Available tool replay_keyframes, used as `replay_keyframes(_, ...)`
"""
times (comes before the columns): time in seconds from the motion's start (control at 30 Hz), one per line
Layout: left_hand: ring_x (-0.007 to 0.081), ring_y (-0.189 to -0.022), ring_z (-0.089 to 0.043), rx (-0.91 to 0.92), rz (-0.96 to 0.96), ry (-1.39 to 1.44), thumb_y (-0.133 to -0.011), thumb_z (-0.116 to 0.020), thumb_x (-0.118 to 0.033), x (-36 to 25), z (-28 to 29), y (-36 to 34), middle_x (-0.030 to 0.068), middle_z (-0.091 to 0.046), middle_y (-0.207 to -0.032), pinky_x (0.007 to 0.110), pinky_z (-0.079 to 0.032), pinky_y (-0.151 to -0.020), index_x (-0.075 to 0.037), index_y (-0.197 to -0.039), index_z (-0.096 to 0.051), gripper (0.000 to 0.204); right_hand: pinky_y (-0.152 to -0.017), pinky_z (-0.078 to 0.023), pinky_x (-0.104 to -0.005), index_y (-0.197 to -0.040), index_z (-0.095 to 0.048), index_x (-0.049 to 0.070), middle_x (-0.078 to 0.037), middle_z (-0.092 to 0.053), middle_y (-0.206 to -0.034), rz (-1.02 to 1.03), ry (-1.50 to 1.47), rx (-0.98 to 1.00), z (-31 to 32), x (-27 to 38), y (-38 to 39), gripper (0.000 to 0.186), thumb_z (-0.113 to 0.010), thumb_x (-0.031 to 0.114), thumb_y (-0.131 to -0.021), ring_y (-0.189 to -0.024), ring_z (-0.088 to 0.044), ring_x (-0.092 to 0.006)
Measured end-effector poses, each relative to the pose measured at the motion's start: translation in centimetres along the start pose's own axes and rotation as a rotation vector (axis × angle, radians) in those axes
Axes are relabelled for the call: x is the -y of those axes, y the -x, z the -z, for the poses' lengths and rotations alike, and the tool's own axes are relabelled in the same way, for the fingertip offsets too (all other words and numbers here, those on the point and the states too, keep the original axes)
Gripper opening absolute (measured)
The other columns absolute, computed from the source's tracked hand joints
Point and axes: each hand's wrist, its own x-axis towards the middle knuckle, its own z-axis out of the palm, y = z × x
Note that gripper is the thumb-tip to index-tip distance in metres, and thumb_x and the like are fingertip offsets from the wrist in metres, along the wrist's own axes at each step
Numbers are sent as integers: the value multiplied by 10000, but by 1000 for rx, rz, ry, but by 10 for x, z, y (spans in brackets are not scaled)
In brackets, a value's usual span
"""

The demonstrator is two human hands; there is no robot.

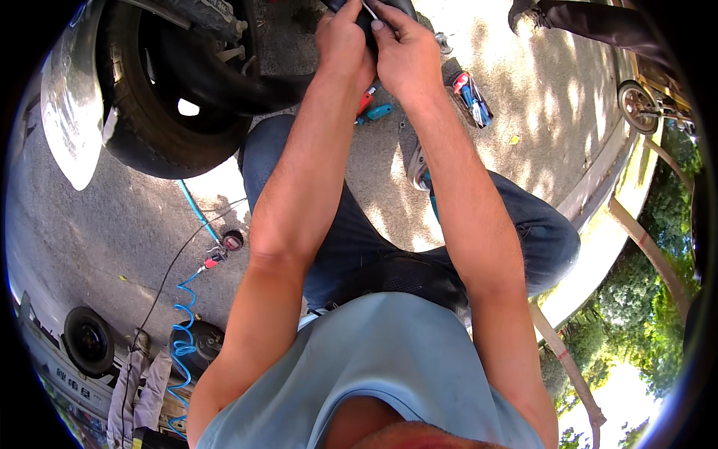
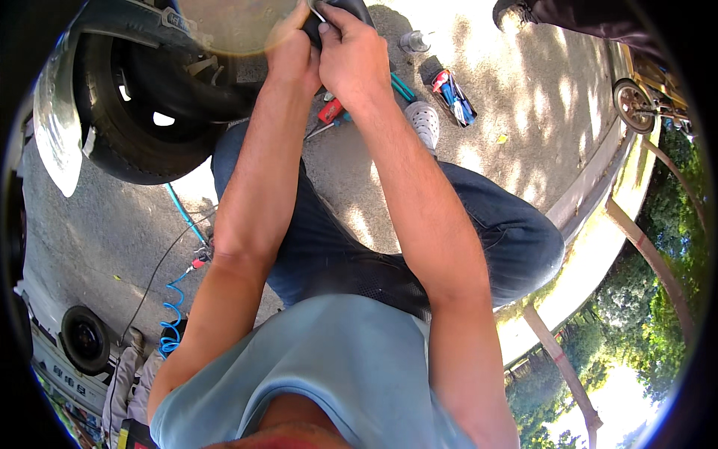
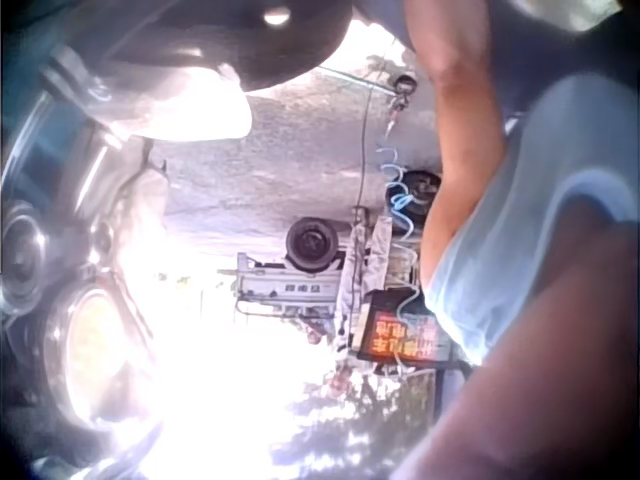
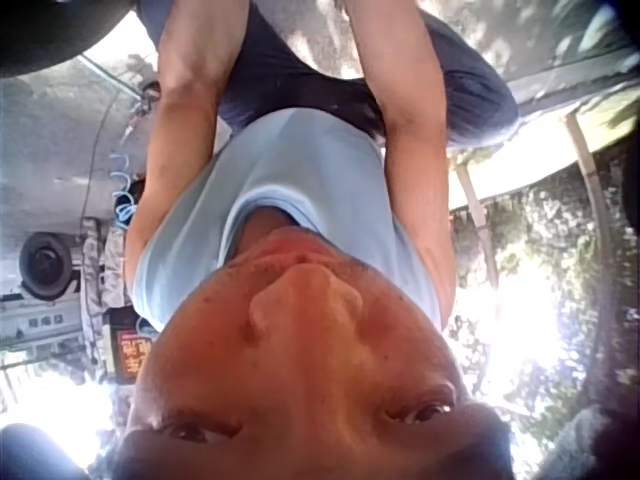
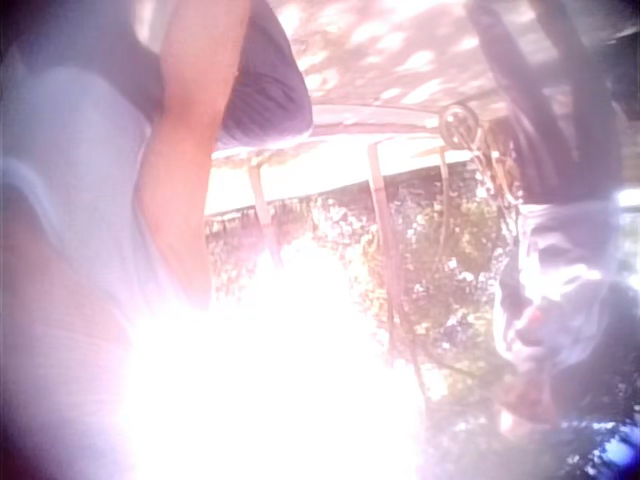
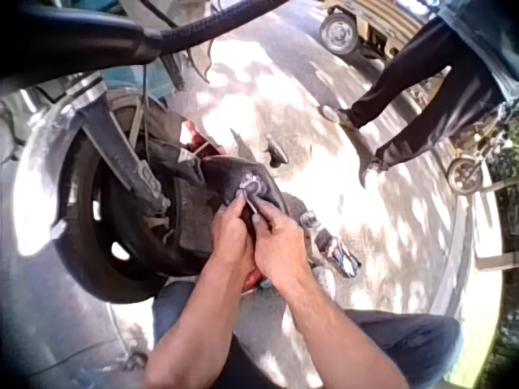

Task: The person applies a patch to a motorcycle inner tube, inflates it, sprays a liquid, and rubs the surface. They then insert the inner tube into the tire and fit the tire onto the wheel rim.

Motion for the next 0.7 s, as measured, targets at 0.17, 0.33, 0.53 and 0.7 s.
replay_keyframes(0.17,260,-1071,-656,-27,-60,29,-1078,-544,-295,4,-11,-2,124,-677,-1172,393,-534,-961,2,-1246,-614,349,-791,-566,-514,-1223,-711,74,-255,-721,-999,168,535,43,30,22,-9,315,-540,111,-960,-876,-706,-435)
replay_keyframes(0.33,260,-1118,-654,-30,-11,39,-1065,-568,-293,-2,-11,2,145,-662,-1233,396,-532,-986,16,-1308,-577,393,-712,-586,-490,-1235,-690,98,-210,-711,-882,322,788,132,35,24,-2,336,-560,106,-926,-802,-717,-384)
replay_keyframes(0.53,259,-1096,-669,-62,-33,34,-1064,-573,-293,5,-5,0,138,-671,-1222,392,-536,-981,23,-1292,-585,391,-716,-590,-484,-1210,-695,97,-200,-715,-901,345,886,195,34,33,-18,312,-555,127,-932,-824,-729,-375)
replay_keyframes(0.7,265,-1106,-664,-69,-34,5,-1069,-560,-284,11,-11,-2,135,-670,-1222,403,-536,-978,11,-1299,-574,374,-709,-579,-498,-1182,-708,100,-198,-718,-883,274,818,256,54,36,-25,298,-568,130,-920,-808,-725,-384)
